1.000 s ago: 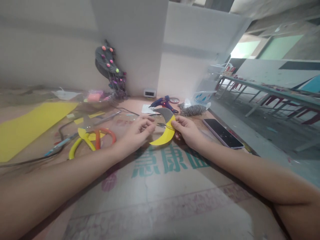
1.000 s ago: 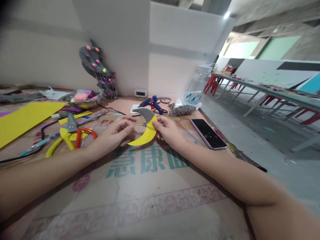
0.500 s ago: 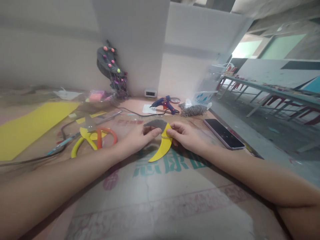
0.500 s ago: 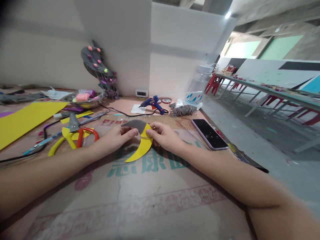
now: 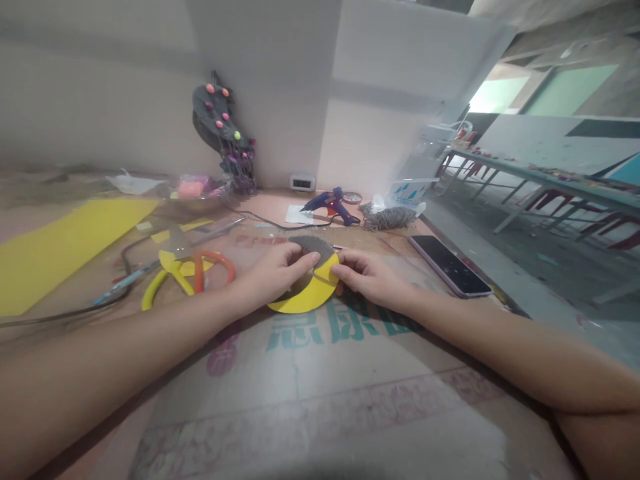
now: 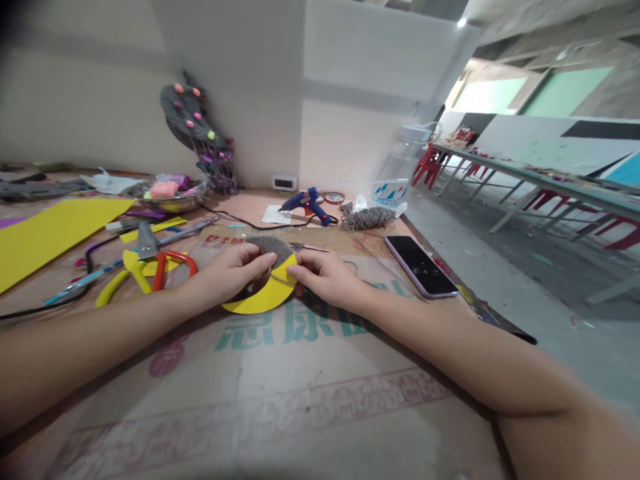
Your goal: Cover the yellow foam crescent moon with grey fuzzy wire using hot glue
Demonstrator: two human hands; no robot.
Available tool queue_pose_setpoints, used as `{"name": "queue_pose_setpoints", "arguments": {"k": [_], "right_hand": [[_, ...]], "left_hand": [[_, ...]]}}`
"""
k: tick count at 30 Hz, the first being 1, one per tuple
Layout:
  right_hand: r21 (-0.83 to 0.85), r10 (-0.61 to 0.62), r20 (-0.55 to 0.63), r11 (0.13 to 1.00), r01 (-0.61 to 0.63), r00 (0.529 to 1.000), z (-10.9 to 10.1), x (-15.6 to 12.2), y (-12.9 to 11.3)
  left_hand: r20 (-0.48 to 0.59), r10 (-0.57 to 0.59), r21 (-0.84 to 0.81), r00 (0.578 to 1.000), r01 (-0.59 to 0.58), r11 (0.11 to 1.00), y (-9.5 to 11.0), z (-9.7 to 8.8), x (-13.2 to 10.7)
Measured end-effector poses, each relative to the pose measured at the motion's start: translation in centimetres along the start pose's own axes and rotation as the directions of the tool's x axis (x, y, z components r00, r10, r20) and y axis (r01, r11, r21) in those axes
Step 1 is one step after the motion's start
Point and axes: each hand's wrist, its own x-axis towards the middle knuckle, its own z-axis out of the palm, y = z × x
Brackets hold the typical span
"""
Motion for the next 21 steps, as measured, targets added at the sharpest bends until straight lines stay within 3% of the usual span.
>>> {"name": "queue_pose_setpoints", "arguments": {"k": [9, 17, 21], "right_hand": [[0.041, 0.013, -0.160, 0.999, -0.006, 0.987, -0.08, 0.71, 0.47], [-0.130, -0.017, -0.118, 0.992, 0.002, 0.993, -0.31, 0.46, 0.76], [-0.175, -0.045, -0.110, 0.984, 0.025, 0.993, -0.49, 0.38, 0.39]], "left_hand": [[0.124, 0.031, 0.066, 0.992, -0.040, 0.997, -0.05, 0.17, -0.28], [0.102, 0.039, 0.115, 0.994, -0.050, 0.992, -0.06, 0.39, -0.15], [0.089, 0.061, -0.006, 0.994, -0.061, 0.998, -0.21, 0.33, 0.00]]}}
